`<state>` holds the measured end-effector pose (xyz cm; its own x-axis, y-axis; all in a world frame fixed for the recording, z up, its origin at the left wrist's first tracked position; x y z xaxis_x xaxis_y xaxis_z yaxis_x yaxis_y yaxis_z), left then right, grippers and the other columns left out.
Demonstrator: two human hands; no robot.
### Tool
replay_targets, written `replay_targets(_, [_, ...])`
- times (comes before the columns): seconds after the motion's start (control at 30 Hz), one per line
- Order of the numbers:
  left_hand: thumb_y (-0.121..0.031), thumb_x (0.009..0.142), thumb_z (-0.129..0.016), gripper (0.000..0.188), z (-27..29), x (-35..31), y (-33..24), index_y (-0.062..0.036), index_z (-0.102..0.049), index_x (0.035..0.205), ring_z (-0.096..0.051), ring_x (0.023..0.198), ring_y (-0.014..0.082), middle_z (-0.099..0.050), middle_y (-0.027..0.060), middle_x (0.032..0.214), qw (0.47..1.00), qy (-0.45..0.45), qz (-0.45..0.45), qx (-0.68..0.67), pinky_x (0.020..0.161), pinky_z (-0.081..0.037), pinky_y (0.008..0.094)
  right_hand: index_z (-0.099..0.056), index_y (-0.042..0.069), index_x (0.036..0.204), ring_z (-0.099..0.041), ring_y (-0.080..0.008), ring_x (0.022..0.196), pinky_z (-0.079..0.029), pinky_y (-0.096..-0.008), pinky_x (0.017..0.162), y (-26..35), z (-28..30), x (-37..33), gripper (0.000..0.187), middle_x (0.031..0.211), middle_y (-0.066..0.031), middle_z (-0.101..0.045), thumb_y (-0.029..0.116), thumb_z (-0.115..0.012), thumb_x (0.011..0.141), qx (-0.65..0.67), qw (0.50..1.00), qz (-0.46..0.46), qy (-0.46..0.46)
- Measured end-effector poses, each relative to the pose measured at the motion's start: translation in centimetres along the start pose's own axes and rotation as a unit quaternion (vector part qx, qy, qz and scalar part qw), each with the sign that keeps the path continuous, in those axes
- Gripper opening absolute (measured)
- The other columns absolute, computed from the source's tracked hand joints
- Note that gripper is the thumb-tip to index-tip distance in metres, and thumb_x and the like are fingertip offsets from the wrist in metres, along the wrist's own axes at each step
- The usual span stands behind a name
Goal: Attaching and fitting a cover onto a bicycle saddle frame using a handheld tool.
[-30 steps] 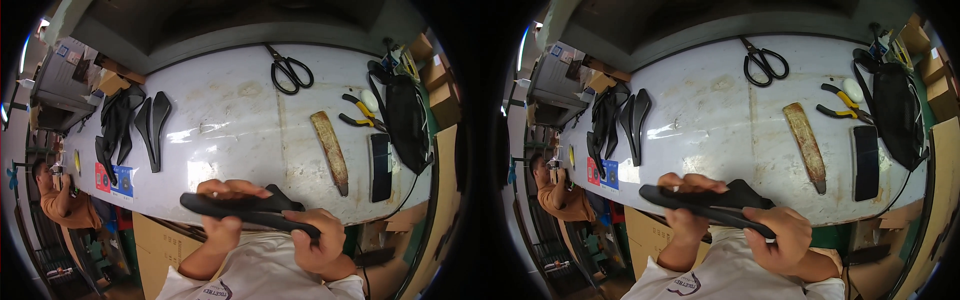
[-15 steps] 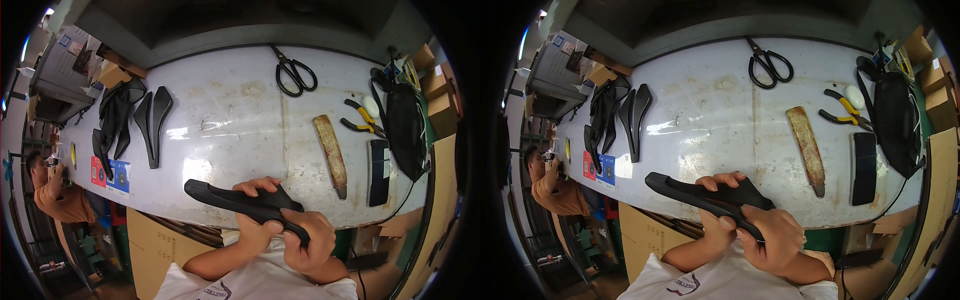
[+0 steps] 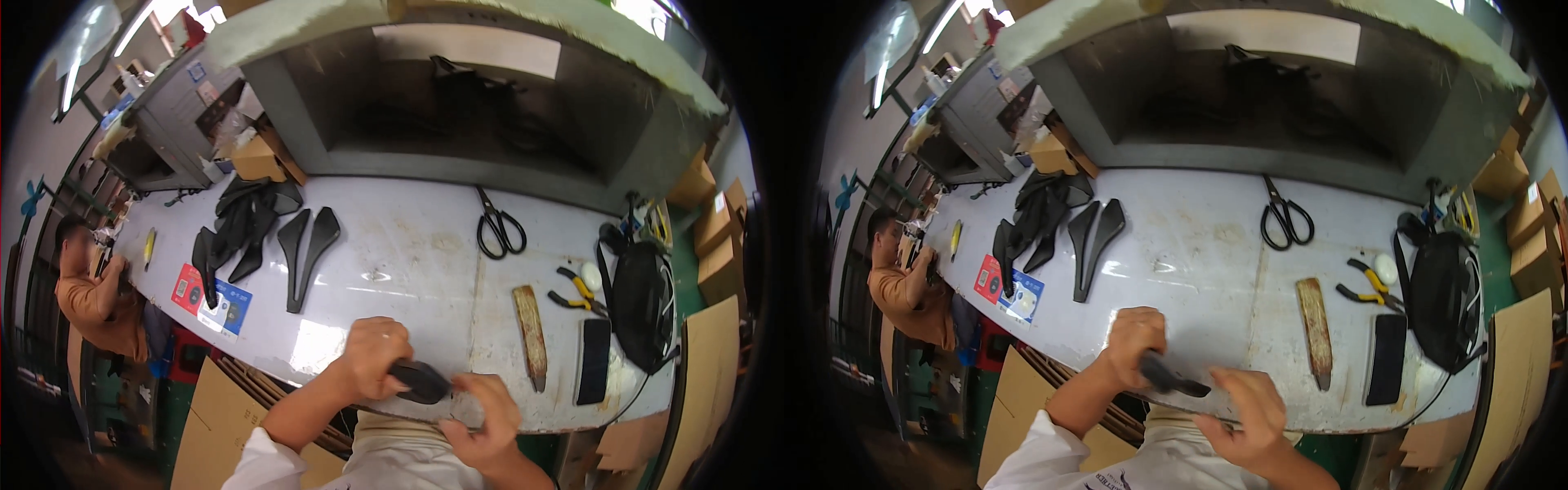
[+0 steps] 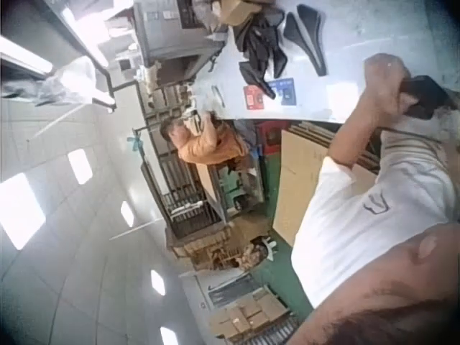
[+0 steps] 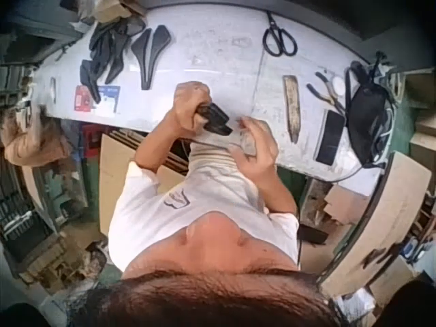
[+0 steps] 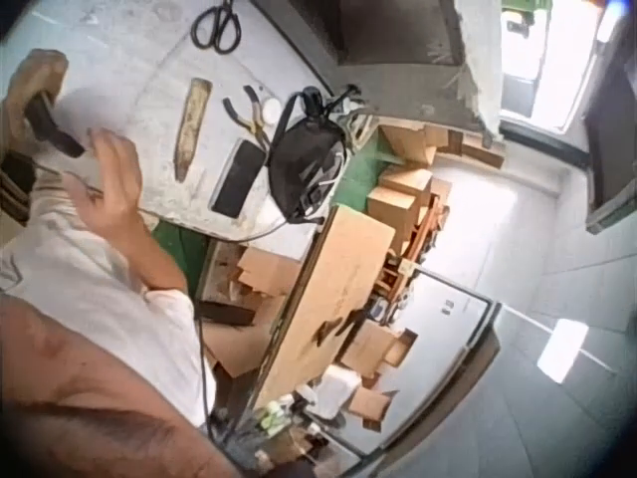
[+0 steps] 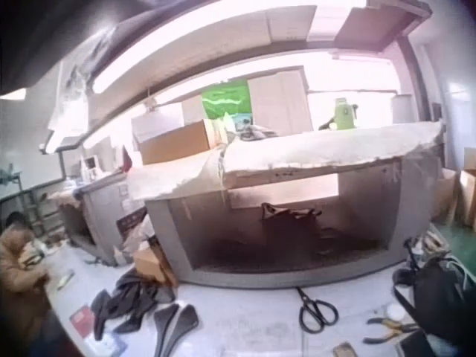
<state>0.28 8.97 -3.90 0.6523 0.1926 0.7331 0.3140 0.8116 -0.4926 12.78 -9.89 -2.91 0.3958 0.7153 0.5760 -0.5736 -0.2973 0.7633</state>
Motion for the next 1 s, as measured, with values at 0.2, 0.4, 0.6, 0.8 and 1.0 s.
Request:
replay_targets(0.2, [-0.049, 0.084, -0.075, 0.048, -2.0, 1.5, -1.9, -0.0076, -0.051, 0.076, -0.055, 0.055, 0.0270, -0.049, 0.0060, 0.067, 0.982, 0.108, -0.120, 0.098, 0.051, -0.045, 0.0402, -0.072, -0.002, 0.103, -0.066, -0.0291, 0.055, -0.054, -0.0390, 0.055, 1.2, 2.0, 2.6, 0.029, 0.075, -0.0126, -0.068, 0.023, -0.080, 0.092, -0.045, 0.990, 0.074, 0.110])
replay_targets(0.4, [-0.053, 0.091, -0.070, 0.048, -3.5, 1.8, -2.2, -0.0068, -0.056, 0.084, -0.059, 0.066, 0.0275, -0.052, 0.0071, 0.075, 0.978, 0.145, -0.111, 0.101, 0.061, -0.049, 0.0395, -0.070, 0.002, 0.093, -0.065, -0.0244, 0.052, -0.048, -0.0353, 0.047, -2.1, 2.8, -1.1, 0.033, 0.065, -0.0085, -0.064, 0.032, -0.063, 0.103, -0.018, 0.994, 0.104, 0.001])
replay_targets(0.6, [-0.021, 0.084, -0.085, 0.059, 5.8, -3.1, 7.2, -0.0007, -0.060, 0.133, -0.061, 0.115, 0.0448, -0.064, 0.0253, 0.124, 0.863, -0.038, 0.299, 0.406, 0.097, -0.051, 0.0510, -0.068, 0.009, 0.102, -0.049, -0.0055, 0.048, -0.038, -0.0224, 0.041, -11.8, 19.2, -9.9, 0.036, 0.075, -0.0007, -0.061, 0.040, -0.055, 0.113, 0.103, 0.769, -0.321, -0.543])
replay_targets(0.8, [-0.026, 0.090, -0.081, 0.069, 11.8, -9.6, 7.3, 0.0007, -0.048, 0.145, -0.067, 0.095, 0.0503, -0.063, 0.0313, 0.123, 0.788, 0.000, 0.468, 0.400, 0.082, -0.055, 0.0557, -0.067, 0.004, 0.107, -0.063, -0.0177, 0.073, -0.051, -0.0291, 0.064, -10.1, 34.7, -16.8, 0.031, 0.085, -0.0083, -0.067, 0.033, -0.056, 0.111, 0.108, 0.675, -0.106, -0.722])
replay_targets(1.0, [0.005, 0.090, -0.071, 0.083, 6.7, -9.2, 6.9, -0.0247, -0.031, 0.155, -0.044, 0.055, 0.0084, -0.055, 0.0021, 0.086, 0.697, -0.359, 0.554, -0.280, 0.043, -0.030, 0.0233, -0.058, -0.004, 0.140, -0.069, -0.0213, 0.083, -0.056, -0.0332, 0.073, -9.6, 19.3, -9.7, 0.039, 0.104, -0.0169, -0.074, 0.022, -0.051, 0.112, 0.074, 0.821, -0.177, -0.537])
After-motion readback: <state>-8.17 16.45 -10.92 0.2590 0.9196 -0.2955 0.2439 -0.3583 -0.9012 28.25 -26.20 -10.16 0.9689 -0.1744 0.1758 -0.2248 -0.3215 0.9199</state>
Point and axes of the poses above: each hand's wrist, its own x-axis towards the middle knuckle, its own z-axis out of the back of the hand, y = z × x, the point moved 3 cm from there along x, towards the middle knuckle
